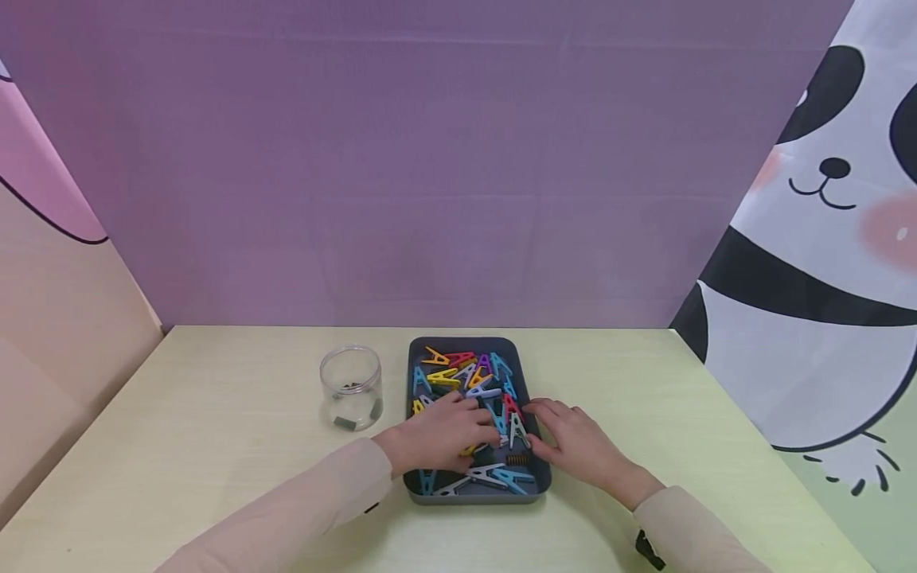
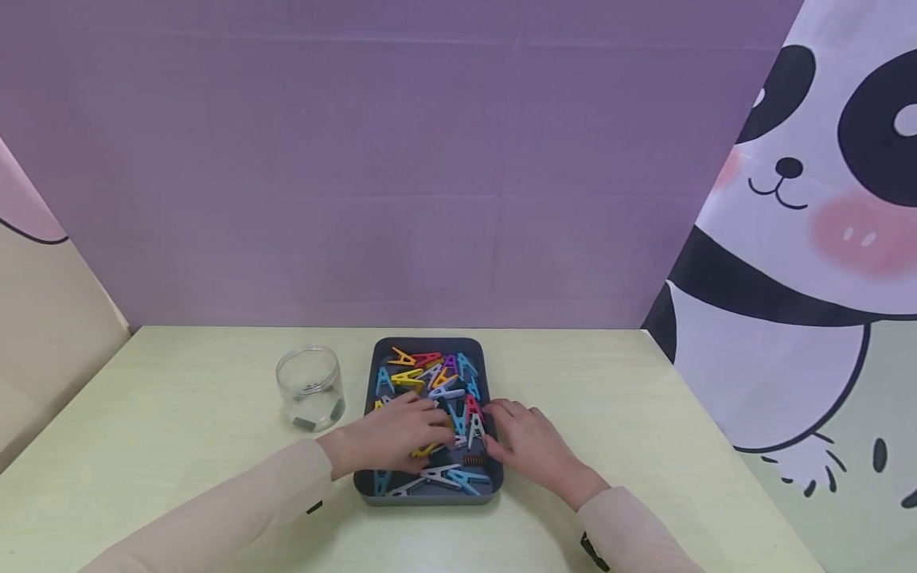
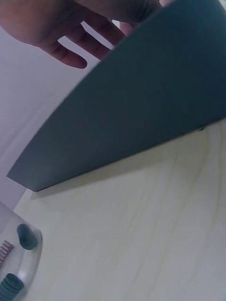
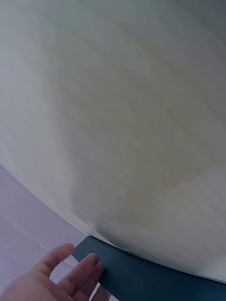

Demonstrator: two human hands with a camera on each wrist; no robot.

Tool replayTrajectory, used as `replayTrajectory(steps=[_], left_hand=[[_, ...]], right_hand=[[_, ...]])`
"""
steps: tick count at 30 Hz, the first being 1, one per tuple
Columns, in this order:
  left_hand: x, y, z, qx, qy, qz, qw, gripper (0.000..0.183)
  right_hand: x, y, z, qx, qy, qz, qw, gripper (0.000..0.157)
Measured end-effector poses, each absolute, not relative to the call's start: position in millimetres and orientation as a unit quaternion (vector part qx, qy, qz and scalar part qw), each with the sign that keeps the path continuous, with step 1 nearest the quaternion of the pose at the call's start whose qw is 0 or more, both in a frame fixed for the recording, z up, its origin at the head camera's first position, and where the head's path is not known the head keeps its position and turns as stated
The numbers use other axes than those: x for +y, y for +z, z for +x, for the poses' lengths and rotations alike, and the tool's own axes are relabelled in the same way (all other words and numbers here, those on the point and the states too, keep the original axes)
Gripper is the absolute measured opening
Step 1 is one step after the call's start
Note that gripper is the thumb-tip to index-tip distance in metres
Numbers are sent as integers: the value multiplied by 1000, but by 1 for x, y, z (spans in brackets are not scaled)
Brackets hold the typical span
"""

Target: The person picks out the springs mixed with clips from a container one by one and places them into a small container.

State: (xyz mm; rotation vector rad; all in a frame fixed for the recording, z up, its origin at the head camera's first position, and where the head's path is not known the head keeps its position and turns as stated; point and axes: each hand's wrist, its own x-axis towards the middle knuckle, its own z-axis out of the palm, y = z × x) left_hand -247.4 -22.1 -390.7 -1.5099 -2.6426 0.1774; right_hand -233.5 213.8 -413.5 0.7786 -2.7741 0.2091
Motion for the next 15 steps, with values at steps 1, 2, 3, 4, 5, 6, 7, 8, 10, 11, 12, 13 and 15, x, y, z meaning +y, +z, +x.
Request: replayTrajectory(steps=[1,2,3,4,5,6,7,8,10,11,12,13,15], left_hand=[[-23,-390,-248,-867,59,-493,47,42],[-24,-390,-248,-867,59,-492,49,42],[-25,-389,-248,-867,58,-491,51,42],[-26,-388,-248,-868,56,-491,53,42],[-27,-388,-248,-867,56,-491,56,41],[-28,-387,-248,-867,55,-491,60,41],[-30,-386,-247,-867,52,-491,64,41],[-32,-385,-247,-867,50,-492,69,41],[-36,-383,-246,-865,52,-492,82,43],[-38,-382,-246,-864,53,-492,90,42],[-41,-381,-245,-864,53,-491,95,43],[-43,-379,-245,-864,52,-490,99,42],[-48,-377,-245,-866,51,-486,105,41]], right_hand=[[214,-414,-233,-952,72,268,128,39],[214,-414,-233,-952,72,269,130,39],[214,-414,-233,-951,72,269,132,39],[214,-414,-234,-951,72,270,135,39],[214,-414,-234,-950,72,271,137,39],[215,-414,-234,-949,72,272,139,39],[215,-414,-234,-949,71,273,141,39],[215,-414,-234,-948,71,274,142,39],[215,-414,-234,-947,71,276,145,38],[215,-414,-234,-947,72,277,147,38],[215,-415,-234,-947,72,277,148,38],[215,-415,-234,-946,72,278,149,38],[215,-415,-234,-946,72,278,151,38]])
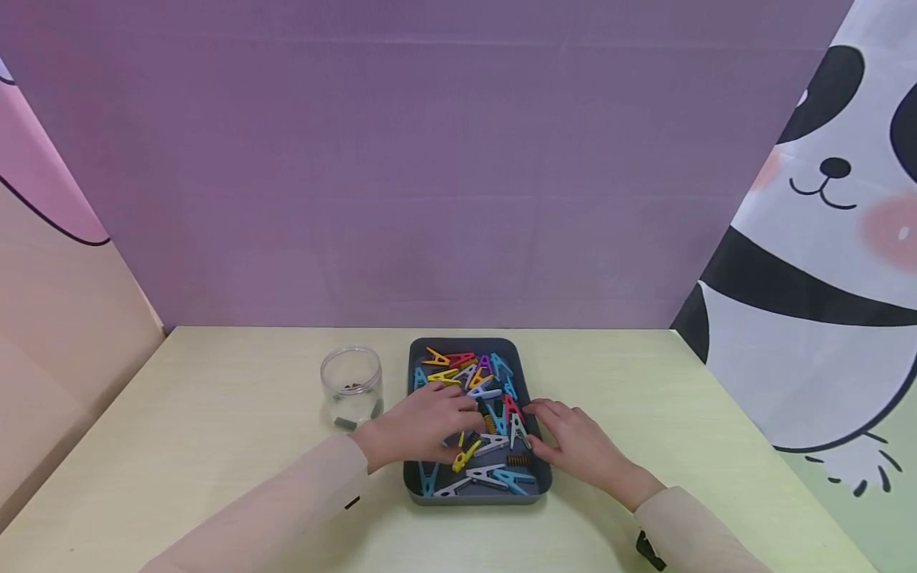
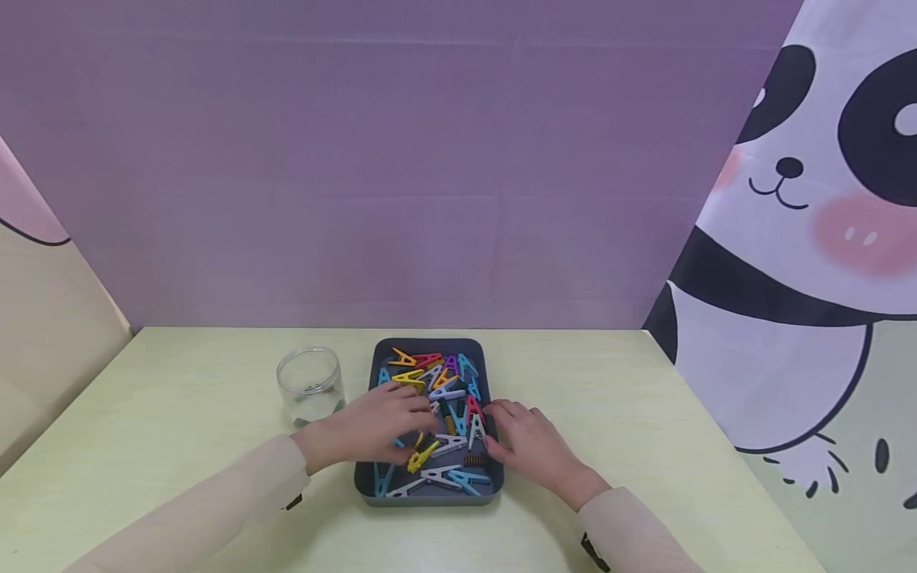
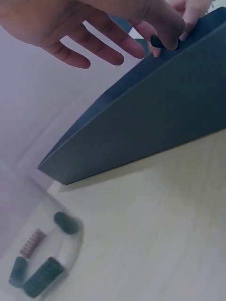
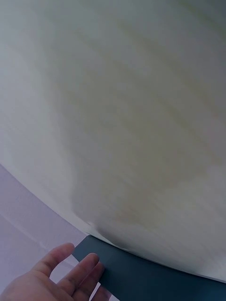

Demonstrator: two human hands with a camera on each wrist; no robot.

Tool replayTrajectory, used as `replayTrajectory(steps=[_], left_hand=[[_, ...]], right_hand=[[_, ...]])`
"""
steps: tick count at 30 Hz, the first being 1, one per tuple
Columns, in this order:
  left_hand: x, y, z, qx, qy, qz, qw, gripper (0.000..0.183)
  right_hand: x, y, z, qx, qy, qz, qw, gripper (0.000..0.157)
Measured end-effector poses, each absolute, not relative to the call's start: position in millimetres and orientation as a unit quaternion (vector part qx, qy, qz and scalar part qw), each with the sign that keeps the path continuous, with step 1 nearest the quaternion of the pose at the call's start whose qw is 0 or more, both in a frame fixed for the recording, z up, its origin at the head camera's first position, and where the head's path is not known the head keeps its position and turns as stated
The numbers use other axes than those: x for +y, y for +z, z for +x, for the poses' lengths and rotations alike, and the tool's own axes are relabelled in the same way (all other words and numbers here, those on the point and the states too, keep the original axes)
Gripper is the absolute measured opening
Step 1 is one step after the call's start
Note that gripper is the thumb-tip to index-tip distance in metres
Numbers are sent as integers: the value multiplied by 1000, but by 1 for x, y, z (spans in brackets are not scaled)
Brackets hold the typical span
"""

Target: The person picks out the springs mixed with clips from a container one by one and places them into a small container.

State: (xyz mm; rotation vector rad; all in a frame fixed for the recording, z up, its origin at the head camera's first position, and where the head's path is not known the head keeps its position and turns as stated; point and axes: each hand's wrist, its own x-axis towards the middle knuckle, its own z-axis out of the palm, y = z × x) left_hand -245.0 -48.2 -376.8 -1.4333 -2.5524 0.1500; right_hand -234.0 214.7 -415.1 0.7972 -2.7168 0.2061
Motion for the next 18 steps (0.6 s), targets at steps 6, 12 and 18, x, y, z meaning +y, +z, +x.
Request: replayTrajectory(steps=[6,12,18], left_hand=[[-64,-370,-248,-873,28,-475,109,36],[-80,-362,-250,-886,18,-451,105,36],[-97,-356,-256,-896,1,-428,116,34]], right_hand=[[215,-415,-234,-947,68,276,149,39],[214,-414,-233,-948,71,273,146,39],[214,-414,-233,-947,70,275,150,39]])
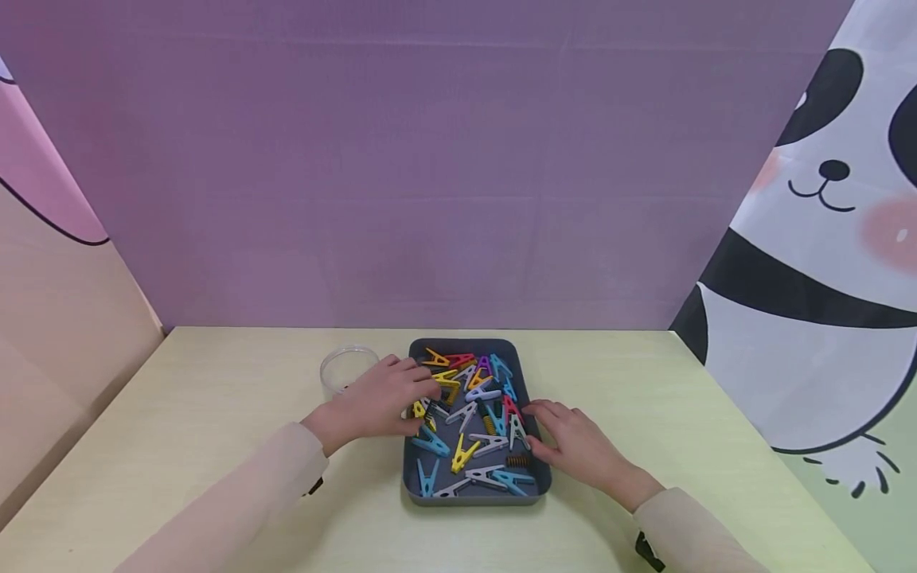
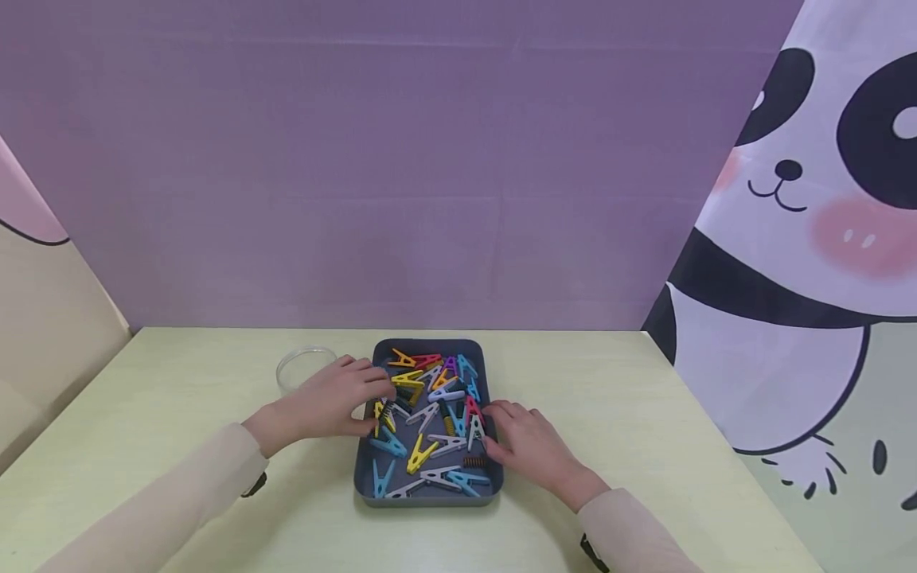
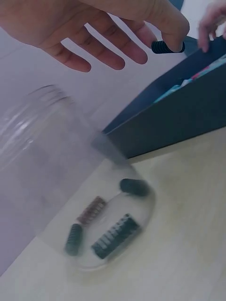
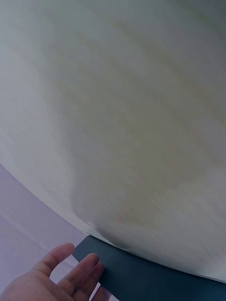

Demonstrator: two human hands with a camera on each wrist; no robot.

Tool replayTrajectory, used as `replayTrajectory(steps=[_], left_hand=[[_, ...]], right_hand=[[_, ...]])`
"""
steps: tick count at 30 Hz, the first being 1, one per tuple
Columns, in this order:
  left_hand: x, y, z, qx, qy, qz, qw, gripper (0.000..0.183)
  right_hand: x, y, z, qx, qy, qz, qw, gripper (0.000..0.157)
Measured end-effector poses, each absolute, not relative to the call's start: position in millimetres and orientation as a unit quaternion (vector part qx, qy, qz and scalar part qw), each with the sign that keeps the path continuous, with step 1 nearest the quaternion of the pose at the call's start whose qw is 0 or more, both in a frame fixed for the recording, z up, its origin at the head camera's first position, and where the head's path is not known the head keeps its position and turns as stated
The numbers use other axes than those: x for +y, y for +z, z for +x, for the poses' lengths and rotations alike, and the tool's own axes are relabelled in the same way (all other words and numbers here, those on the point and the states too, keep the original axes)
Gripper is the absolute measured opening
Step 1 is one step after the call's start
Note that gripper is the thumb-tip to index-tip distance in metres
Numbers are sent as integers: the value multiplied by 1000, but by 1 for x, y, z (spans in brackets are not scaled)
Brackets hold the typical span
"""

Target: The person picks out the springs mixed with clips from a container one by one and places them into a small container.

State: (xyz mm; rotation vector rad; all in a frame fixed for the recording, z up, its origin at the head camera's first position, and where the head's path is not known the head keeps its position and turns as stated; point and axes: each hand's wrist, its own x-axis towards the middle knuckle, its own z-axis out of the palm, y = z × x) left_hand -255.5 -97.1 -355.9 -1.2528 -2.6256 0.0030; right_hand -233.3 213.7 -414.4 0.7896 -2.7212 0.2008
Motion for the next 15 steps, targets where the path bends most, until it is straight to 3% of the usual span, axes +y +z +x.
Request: replayTrajectory(steps=[15], left_hand=[[-133,-339,-264,-922,-35,-349,166,33]], right_hand=[[214,-416,-233,-947,70,274,152,39]])
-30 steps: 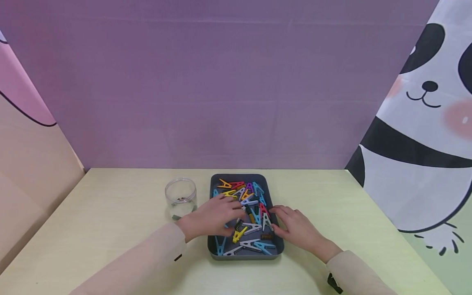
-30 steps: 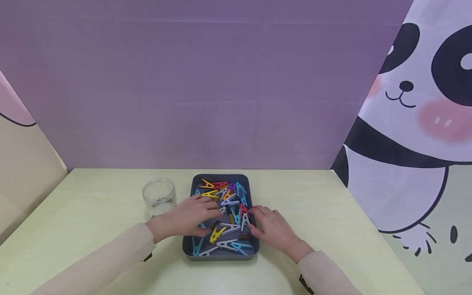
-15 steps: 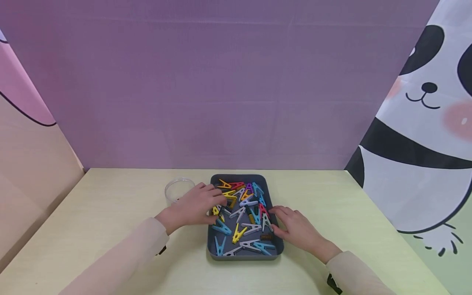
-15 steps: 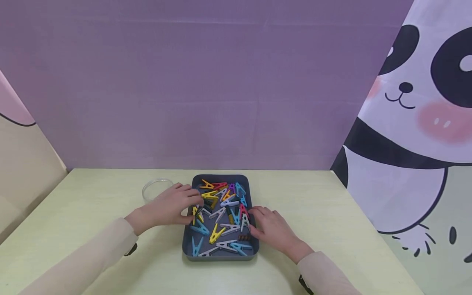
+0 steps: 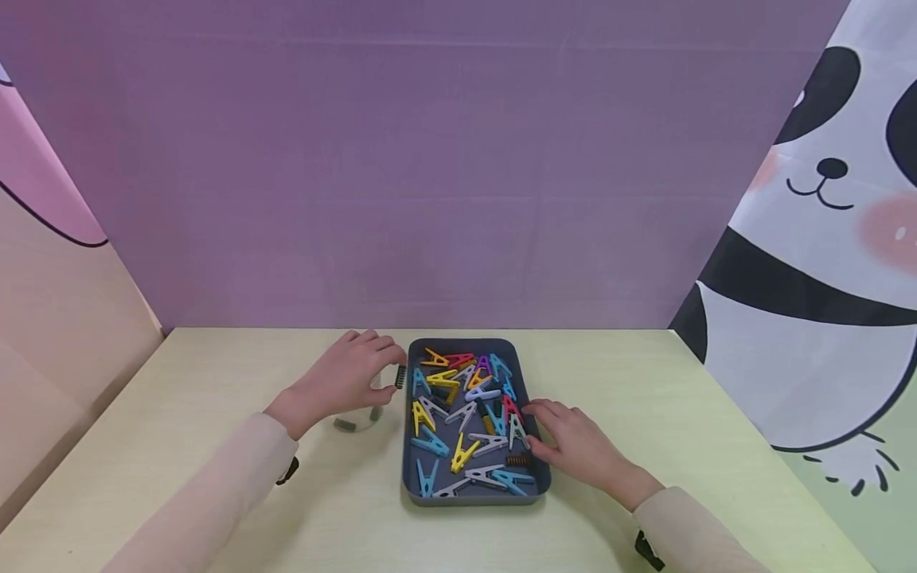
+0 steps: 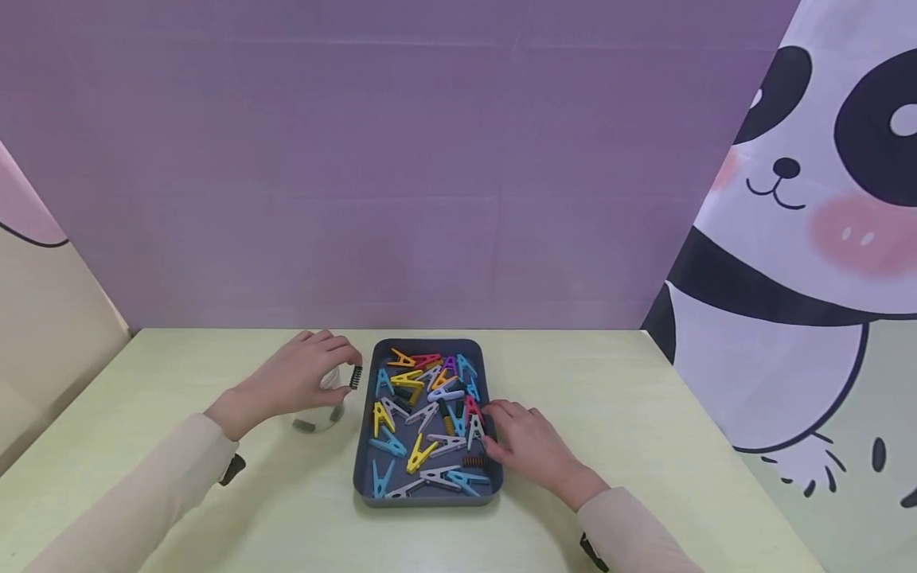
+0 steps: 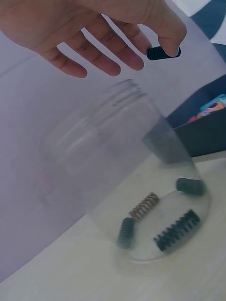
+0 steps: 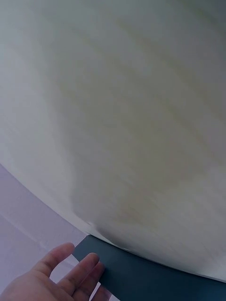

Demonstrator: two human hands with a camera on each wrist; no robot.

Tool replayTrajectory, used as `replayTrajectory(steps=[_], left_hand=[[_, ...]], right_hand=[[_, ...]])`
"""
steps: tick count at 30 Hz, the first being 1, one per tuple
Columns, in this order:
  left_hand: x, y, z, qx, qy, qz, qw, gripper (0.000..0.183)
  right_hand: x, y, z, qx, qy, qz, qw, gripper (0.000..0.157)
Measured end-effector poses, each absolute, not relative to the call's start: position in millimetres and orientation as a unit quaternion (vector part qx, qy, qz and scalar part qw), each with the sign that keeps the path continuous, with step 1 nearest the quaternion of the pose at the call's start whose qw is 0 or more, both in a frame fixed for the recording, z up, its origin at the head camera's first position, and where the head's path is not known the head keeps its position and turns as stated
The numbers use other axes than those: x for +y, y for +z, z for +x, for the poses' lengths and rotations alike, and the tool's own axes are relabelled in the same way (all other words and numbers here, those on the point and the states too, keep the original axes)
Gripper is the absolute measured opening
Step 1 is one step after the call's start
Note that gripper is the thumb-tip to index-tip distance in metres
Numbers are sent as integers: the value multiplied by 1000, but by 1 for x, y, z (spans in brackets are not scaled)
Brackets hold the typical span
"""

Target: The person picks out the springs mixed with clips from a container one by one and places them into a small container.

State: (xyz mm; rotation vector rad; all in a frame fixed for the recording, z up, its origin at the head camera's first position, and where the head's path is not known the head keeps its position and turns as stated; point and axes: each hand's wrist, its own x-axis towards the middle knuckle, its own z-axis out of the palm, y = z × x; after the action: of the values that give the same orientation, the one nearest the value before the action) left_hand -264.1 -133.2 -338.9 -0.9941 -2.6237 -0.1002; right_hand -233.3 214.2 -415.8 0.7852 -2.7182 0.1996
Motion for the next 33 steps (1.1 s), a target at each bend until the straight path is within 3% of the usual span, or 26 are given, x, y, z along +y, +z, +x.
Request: replayTrajectory(steps=[14,33], left_hand=[[-165,-337,-270,-945,-70,-263,179,33],[-178,-349,-277,-953,-93,-243,153,29]], right_hand=[[214,-414,-232,-948,71,273,150,39],[215,-415,-233,-947,72,275,149,40]])
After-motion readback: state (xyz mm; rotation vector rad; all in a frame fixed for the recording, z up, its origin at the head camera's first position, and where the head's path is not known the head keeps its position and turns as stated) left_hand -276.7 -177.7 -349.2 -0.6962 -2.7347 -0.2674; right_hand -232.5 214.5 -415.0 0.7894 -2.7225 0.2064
